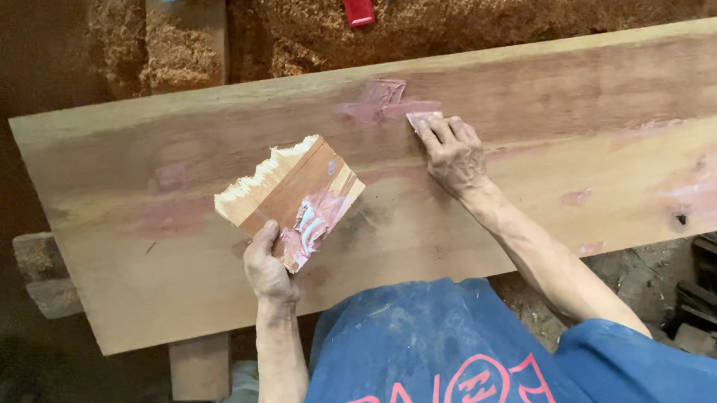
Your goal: The person applies a pinkish filler paste to a large wooden plank using a small putty knife. They repeatedly scoop filler from a small wooden palette and spread it into the wood grain and knots.
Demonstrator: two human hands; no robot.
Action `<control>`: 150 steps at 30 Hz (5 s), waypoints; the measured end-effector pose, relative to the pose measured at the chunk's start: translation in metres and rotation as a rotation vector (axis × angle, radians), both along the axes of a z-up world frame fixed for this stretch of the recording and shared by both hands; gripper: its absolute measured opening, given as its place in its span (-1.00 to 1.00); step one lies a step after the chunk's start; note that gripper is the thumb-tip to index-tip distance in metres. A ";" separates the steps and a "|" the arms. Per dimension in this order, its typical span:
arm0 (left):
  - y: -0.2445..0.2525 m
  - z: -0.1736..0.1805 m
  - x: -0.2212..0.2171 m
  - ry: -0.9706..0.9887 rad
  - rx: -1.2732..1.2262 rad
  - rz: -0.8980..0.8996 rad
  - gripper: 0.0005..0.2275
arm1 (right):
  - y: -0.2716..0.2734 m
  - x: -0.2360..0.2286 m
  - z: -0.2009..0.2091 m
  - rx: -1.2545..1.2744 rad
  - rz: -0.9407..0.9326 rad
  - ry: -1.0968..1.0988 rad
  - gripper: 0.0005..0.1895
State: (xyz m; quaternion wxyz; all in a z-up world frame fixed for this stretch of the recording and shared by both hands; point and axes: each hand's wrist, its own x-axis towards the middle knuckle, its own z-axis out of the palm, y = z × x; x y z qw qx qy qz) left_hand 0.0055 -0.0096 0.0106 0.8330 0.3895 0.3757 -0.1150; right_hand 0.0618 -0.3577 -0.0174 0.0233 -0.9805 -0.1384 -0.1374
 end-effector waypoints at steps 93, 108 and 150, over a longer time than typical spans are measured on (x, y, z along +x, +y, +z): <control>0.083 0.021 0.019 -0.153 -0.028 0.336 -0.61 | 0.149 0.059 0.006 0.447 0.015 0.297 -0.68; 0.023 -0.001 -0.004 -0.092 -0.024 0.213 -0.65 | 0.045 0.016 -0.026 0.008 0.029 0.006 -0.54; 0.030 -0.002 0.002 -0.054 0.012 0.184 -0.68 | 0.061 0.077 -0.068 -0.195 -0.423 0.114 -0.78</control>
